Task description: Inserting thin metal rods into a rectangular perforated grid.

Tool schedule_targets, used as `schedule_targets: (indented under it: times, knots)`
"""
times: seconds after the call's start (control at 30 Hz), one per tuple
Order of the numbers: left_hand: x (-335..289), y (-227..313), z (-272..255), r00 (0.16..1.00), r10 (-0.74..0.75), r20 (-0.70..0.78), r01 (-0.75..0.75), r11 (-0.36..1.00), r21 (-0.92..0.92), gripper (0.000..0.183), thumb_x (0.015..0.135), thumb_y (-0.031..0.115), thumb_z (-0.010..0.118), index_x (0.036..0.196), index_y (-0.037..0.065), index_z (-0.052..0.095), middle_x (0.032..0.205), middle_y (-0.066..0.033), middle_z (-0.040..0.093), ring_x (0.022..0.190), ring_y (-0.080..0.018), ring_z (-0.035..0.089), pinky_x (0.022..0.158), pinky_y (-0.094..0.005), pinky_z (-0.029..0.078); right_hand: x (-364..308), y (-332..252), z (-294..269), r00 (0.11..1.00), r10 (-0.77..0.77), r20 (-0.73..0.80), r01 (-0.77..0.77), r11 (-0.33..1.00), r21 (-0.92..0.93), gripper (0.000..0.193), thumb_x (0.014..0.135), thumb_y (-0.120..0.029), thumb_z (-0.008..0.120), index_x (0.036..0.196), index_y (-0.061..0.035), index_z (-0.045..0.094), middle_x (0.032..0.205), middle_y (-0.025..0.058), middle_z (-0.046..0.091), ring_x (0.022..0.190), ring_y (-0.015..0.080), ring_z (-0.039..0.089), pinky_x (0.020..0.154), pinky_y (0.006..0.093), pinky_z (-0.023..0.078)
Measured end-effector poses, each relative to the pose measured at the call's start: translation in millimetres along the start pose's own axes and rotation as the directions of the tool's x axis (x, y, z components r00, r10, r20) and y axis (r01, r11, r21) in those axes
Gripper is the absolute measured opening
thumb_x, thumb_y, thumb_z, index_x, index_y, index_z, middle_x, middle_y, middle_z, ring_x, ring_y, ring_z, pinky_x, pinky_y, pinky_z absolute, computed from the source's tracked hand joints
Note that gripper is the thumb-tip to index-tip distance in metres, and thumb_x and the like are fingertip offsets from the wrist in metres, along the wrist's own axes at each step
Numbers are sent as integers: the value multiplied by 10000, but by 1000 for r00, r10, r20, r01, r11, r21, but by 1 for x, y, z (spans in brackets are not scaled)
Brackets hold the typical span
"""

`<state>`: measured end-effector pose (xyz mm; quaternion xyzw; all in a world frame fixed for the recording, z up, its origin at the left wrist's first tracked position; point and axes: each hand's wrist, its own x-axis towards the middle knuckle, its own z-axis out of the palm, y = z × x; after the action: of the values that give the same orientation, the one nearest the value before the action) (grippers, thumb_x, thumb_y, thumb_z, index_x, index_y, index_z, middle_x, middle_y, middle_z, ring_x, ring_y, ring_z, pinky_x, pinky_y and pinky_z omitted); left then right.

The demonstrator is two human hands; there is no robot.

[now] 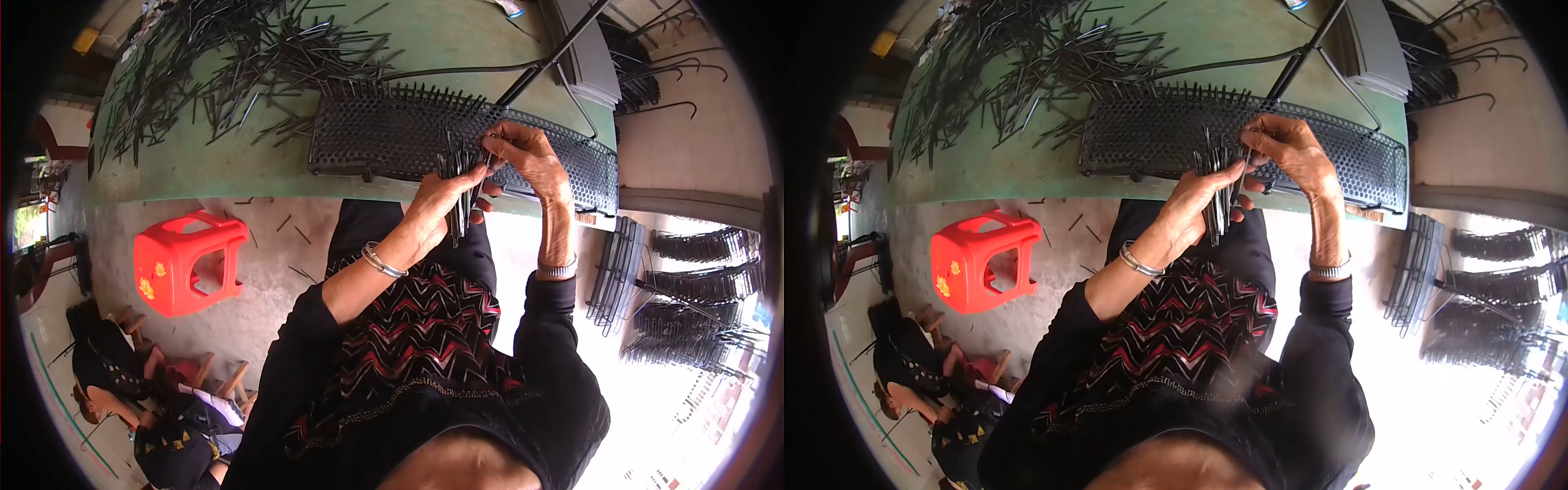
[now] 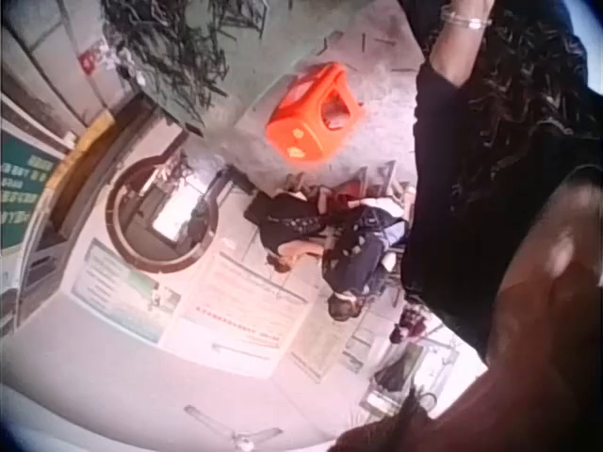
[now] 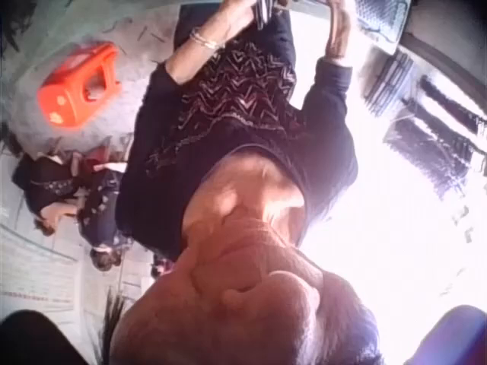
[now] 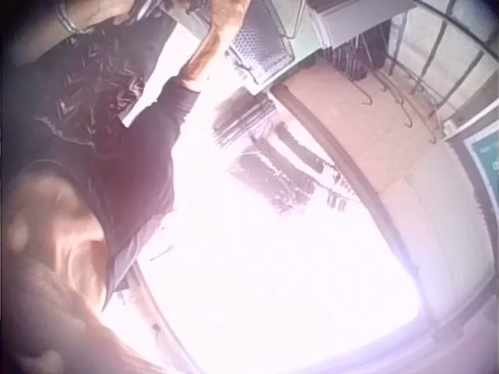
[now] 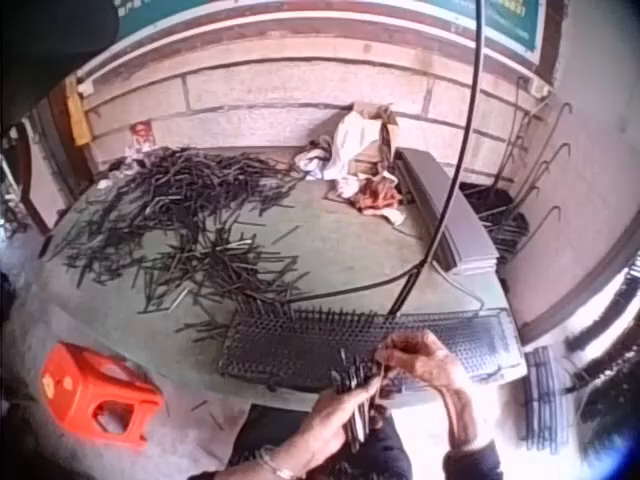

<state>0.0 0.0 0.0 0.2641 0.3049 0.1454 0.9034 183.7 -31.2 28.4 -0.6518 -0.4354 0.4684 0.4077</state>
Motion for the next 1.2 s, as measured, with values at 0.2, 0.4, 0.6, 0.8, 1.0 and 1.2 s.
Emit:
schedule_targets:
  times: [0.2,0.4,0.6,0.8,1.0,1.2]
  knots:
    - [-3,7,6,991,50,-127,-42,997,65,333,897,325,664,1055,33,646,909,-112,708,699,-167,670,542,-258,493,-6,-7,-2,993,-13,-121,16,999,29,188,874,-164,644,950,7,667,780,44,649,690,110,619,671,242,501]
    - [4,11,-3,993,118,-8,-115,977,178,327,891,321,667,998,13,648,867,-119,717,542,-127,611,473,-234,453,-5,-17,-14,975,-37,-221,44,999,29,227,887,-209,646,921,14,670,754,51,645,680,113,604,694,257,495]
    - [9,10,-6,971,215,-102,-180,943,281,283,871,290,694,888,11,651,746,-117,703,437,-91,521,396,-234,395,1,-13,-14,948,-63,-313,81,996,44,247,886,-229,648,924,14,670,747,50,639,674,120,609,701,268,495]
    - [1,27,-26,997,16,-77,23,874,486,281,886,269,681,898,-11,672,652,-80,638,487,-96,513,447,-236,405,4,-13,-29,882,-152,-446,166,986,-8,200,906,-188,627,921,6,674,768,55,659,685,124,630,691,256,501]
    - [3,11,-16,994,-68,-83,73,996,57,282,861,236,696,947,-31,676,748,-136,680,547,-139,570,473,-276,443,27,4,-13,704,-338,-625,289,940,-182,107,912,-71,605,945,13,664,773,62,677,697,105,642,691,230,498]
    - [3,10,-9,986,-101,-135,88,991,-102,204,860,164,685,951,-15,650,818,-159,694,686,-211,675,556,-322,558,37,10,2,672,-447,-590,236,885,-402,78,892,-70,620,938,-18,656,777,79,687,697,116,672,657,241,495]
